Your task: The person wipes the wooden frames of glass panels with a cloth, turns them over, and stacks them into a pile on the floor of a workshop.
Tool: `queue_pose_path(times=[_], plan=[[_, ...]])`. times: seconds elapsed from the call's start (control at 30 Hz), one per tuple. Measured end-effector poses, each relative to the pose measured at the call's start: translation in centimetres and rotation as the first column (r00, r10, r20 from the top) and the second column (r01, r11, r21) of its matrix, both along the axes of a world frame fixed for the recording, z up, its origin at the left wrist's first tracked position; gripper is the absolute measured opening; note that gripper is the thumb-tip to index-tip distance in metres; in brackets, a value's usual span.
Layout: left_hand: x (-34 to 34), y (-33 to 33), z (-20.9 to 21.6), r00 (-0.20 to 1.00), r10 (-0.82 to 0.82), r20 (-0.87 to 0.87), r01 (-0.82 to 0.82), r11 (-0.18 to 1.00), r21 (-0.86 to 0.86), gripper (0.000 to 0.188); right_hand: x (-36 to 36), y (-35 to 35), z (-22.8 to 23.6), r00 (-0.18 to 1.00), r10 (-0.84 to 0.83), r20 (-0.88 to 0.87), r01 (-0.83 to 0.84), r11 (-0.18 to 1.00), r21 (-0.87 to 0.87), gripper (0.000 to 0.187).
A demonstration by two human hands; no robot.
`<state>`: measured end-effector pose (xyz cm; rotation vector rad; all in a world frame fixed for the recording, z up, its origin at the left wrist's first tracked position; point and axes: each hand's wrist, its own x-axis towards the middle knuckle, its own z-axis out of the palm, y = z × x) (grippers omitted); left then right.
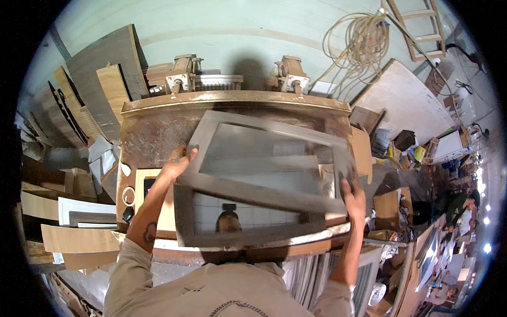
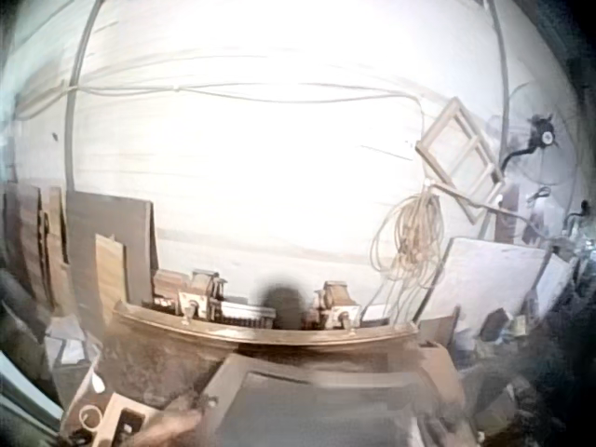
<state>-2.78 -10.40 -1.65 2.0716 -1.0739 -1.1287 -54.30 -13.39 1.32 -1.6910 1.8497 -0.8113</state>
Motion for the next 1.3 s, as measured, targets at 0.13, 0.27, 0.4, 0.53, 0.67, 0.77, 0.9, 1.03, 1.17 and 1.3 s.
queue_pose_path(times=[0.13,0.27,0.4,0.53,0.67,0.77,0.9,1.03,1.17,1.3], plan=[[7.3,-5.1,-5.5,0.962,0.02,0.274,-0.06,0.989,0.138,0.079,10.0,-14.5,-2.1,0.817,0.248,-0.521,-0.028,0.919,0.393,0.08],[10.0,-8.8,-10.8,0.963,-0.014,0.269,-0.019,0.992,0.121,0.077,12.5,-22.6,-10.0,0.821,0.313,-0.478,-0.136,0.919,0.369,0.094],[11.3,-10.5,-13.7,0.992,-0.023,0.124,0.002,0.987,0.161,0.086,13.6,-24.7,-14.1,0.667,0.459,-0.586,-0.135,0.849,0.512,0.102],[11.9,-10.1,-17.1,0.78,-0.376,0.5,0.226,0.915,0.335,0.1,15.1,-27.9,-16.0,0.483,0.684,-0.547,-0.266,0.71,0.653,0.09],[11.7,-11.0,-22.7,0.693,-0.236,0.681,0.335,0.942,-0.014,0.113,12.2,-29.8,-23.2,0.538,0.575,-0.616,-0.582,0.782,0.223,0.089],[11.6,-11.0,-23.8,0.697,-0.232,0.679,0.369,0.927,-0.062,0.118,12.2,-29.9,-24.7,0.607,0.607,-0.513,-0.617,0.767,0.178,0.086],[10.7,-10.4,-24.8,0.691,-0.177,0.701,0.364,0.923,-0.126,0.12,10.9,-29.1,-25.3,0.643,0.607,-0.468,-0.637,0.762,0.113,0.082],[10.7,-10.1,-24.6,0.695,-0.172,0.698,0.356,0.926,-0.126,0.12,11.3,-28.8,-25.2,0.664,0.59,-0.459,-0.615,0.78,0.115,0.08],[10.7,-10.0,-24.5,0.698,-0.182,0.693,0.374,0.917,-0.136,0.118,10.6,-29.0,-25.5,0.66,0.586,-0.47,-0.628,0.774,0.084,0.08],[10.7,-9.8,-24.6,0.712,-0.153,0.686,0.359,0.918,-0.168,0.117,10.7,-29.1,-25.6,0.635,0.579,-0.512,-0.635,0.768,0.08,0.08]])
